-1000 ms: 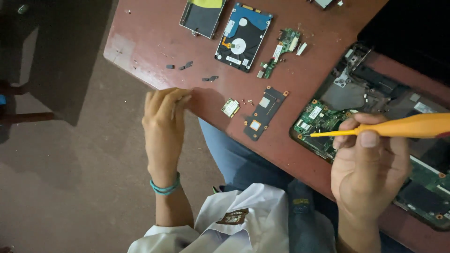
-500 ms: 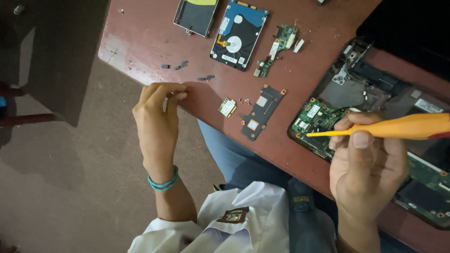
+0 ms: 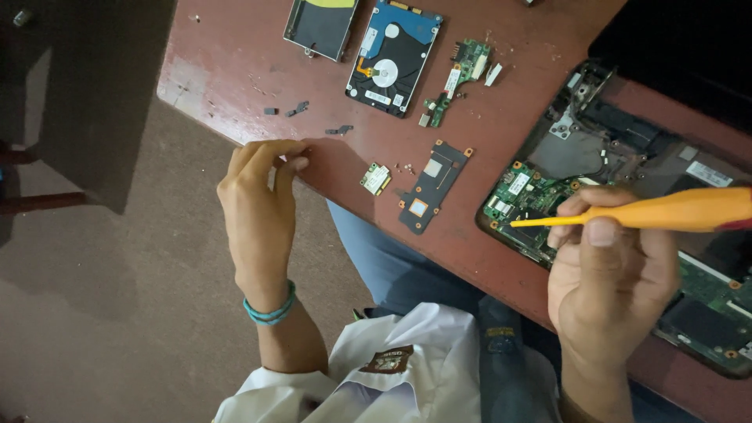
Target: The person uses a screwdriver to remove screws from a laptop motherboard and then lifts the board out of the laptop chassis. The person holds the motherboard with both hands, turning it over to show different sides.
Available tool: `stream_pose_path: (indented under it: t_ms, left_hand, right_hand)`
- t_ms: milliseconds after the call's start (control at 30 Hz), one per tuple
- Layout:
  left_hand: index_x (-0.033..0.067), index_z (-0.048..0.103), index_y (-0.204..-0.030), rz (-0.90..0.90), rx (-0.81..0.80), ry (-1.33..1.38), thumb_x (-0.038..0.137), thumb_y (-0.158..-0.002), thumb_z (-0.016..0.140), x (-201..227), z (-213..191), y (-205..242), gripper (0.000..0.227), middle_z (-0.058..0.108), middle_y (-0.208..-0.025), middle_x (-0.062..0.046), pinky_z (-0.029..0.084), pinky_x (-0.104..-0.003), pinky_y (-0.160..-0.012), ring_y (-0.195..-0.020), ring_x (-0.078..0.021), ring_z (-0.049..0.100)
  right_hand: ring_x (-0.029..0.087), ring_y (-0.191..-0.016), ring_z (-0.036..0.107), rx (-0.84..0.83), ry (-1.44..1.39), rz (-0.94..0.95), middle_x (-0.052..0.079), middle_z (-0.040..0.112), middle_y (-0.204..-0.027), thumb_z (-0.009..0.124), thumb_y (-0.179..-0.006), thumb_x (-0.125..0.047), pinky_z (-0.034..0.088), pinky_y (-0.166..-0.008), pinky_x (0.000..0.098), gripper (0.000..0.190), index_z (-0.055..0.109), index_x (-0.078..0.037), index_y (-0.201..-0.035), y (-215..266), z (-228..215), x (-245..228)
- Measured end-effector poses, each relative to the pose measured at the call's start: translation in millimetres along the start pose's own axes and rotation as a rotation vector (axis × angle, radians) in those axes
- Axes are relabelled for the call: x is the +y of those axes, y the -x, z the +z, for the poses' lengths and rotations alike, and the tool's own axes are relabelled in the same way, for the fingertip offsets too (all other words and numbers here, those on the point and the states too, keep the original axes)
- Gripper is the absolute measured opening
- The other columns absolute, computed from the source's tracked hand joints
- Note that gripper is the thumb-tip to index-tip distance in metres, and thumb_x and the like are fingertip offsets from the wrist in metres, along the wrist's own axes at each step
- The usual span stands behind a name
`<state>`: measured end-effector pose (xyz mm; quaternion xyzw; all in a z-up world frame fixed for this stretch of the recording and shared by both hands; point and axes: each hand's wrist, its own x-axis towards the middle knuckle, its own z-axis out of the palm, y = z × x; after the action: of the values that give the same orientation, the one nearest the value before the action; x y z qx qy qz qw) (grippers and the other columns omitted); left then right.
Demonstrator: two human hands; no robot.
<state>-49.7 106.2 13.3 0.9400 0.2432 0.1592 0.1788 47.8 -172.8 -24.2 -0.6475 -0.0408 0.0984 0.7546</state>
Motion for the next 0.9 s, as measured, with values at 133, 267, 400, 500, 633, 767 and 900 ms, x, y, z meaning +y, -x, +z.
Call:
stream_pose_path:
  t_ms: [133,267,400,500,633,767,900]
  left_hand:
    - [0.0029,0.068,-0.114,-0.059,0.022,0.010,-0.006,-0.098,0.069,2.0,-1.7,5.7,0.018,0.065,-0.108,-0.013,0.053,-0.041,-0.083,-0.089,-0.0248,0.064]
    - [0.0024,0.068,-0.122,-0.040,0.064,-0.039,-0.008,-0.101,0.068,-5.6,3.1,9.2,0.023,0.061,-0.115,-0.015,0.050,-0.044,-0.084,-0.088,-0.0276,0.063]
    - [-0.0029,0.075,-0.120,0.048,0.033,-0.028,-0.012,-0.101,0.069,-6.2,7.4,9.5,0.022,0.063,-0.113,-0.019,0.050,-0.045,-0.090,-0.101,-0.0352,0.063]
    - [-0.0059,0.075,-0.120,0.036,0.051,-0.036,-0.014,-0.106,0.069,-4.2,8.5,12.7,0.017,0.063,-0.115,-0.021,0.055,-0.044,-0.083,-0.098,-0.0329,0.065]
    - [-0.0082,0.069,-0.123,0.095,0.214,-0.031,-0.017,-0.113,0.072,8.3,9.6,17.3,0.014,0.055,-0.122,-0.022,0.049,-0.036,-0.069,-0.089,-0.0264,0.057]
    - [-0.0087,0.069,-0.102,0.199,0.272,0.192,-0.024,-0.101,0.071,41.6,23.3,35.0,0.015,0.058,-0.110,-0.024,0.054,-0.050,-0.094,-0.104,-0.0392,0.060]
    - [0.0087,0.072,-0.119,0.302,-0.059,0.415,-0.005,-0.107,0.056,86.1,34.1,41.3,0.024,0.062,-0.117,-0.012,0.050,-0.034,-0.087,-0.105,-0.0254,0.061]
  right_hand:
    - [0.015,-0.091,0.053,0.150,-0.075,0.006,0.009,0.056,-0.105,0.060,-0.108,-0.042,0.046,-0.079,0.0240,0.034,0.055,-0.011,-0.121,-1.5,2.0,-0.8]
    - [0.011,-0.100,0.052,0.286,-0.170,-0.030,0.006,0.052,-0.111,0.057,-0.110,-0.043,0.047,-0.082,0.0205,0.028,0.051,-0.019,-0.125,-4.6,7.6,-10.5]
    - [0.012,-0.093,0.050,0.363,-0.172,-0.096,0.008,0.054,-0.114,0.060,-0.107,-0.046,0.044,-0.082,0.0209,0.033,0.050,-0.020,-0.126,-5.1,8.4,-6.6]
    - [0.011,-0.092,0.055,0.251,-0.116,-0.202,0.010,0.058,-0.116,0.048,-0.118,-0.031,0.053,-0.086,0.0215,0.020,0.048,-0.016,-0.132,-4.2,7.5,-1.7]
    - [0.021,-0.094,0.055,0.130,0.082,-0.286,0.016,0.051,-0.120,0.042,-0.118,-0.023,0.053,-0.086,0.0290,0.021,0.044,-0.007,-0.130,-6.8,11.5,0.2]
    - [0.021,-0.090,0.057,0.069,0.168,-0.306,0.017,0.052,-0.118,0.044,-0.118,-0.022,0.055,-0.089,0.0308,0.021,0.044,-0.004,-0.129,-7.6,14.9,-1.6]
    - [0.021,-0.090,0.058,0.050,0.248,-0.306,0.017,0.053,-0.118,0.044,-0.118,-0.022,0.055,-0.084,0.0294,0.023,0.045,-0.002,-0.129,-7.7,16.6,-2.3]
